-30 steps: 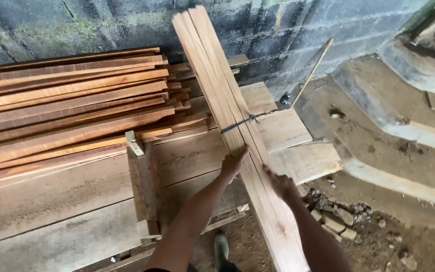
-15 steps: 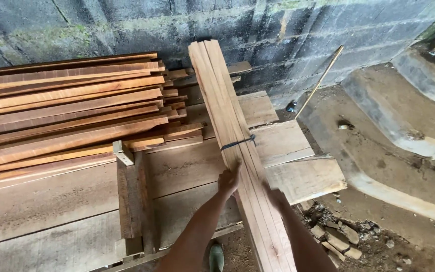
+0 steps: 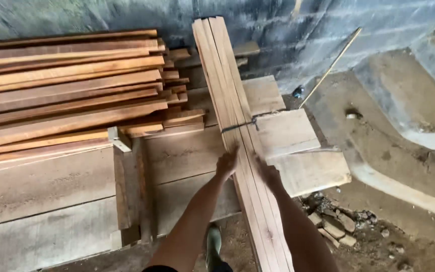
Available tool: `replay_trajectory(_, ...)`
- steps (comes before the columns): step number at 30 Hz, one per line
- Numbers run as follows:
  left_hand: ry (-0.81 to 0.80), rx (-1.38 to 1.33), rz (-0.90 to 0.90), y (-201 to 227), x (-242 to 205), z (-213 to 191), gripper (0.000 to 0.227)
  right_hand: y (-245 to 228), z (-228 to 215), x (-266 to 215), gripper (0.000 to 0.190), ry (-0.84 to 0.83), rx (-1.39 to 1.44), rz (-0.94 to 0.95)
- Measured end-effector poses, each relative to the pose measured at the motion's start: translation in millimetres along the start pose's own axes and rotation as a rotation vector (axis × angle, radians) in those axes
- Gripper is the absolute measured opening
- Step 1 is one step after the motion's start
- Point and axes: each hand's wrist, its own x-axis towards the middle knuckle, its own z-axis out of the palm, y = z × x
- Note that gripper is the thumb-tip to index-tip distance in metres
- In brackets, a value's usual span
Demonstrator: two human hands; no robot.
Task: Inspect and sort wooden planks on a workbench in a workshop.
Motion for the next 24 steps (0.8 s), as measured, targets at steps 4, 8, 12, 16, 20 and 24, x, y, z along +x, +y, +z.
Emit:
replay_trajectory(4, -0.033, 0.13, -0.023, 2, -3, 3, 0.097, -5, -40, 27, 0.064, -1.063, 0.523, 0.434)
replay_trajectory(8, -0.062, 0.273, 0.019, -34, 41, 31, 0.067, 5, -59, 42, 0.061, -1.238, 0.553, 0.457)
replay_trajectory(12, -0.037, 0.235, 0.021, 6, 8, 1, 0.062, -3, 2, 5, 0.06, -1.272, 0.535, 0.441)
replay_trajectory(16, -0.032, 0.254, 0.015, -4, 23, 9, 0.06, -3, 2, 6, 0.086, -1.419, 0.62, 0.901)
replay_trajectory(20, -0.041, 0.29, 0.047, 18, -12, -12, 0.057, 15, -32, 66, 0.114, -1.472, 0.601, 0.868)
replay_trajectory(24, -0.035, 0.004, -0.06, -39, 31, 18, 0.089, 20, 60, 35, 0.08, -0.835, 0.104, 0.533)
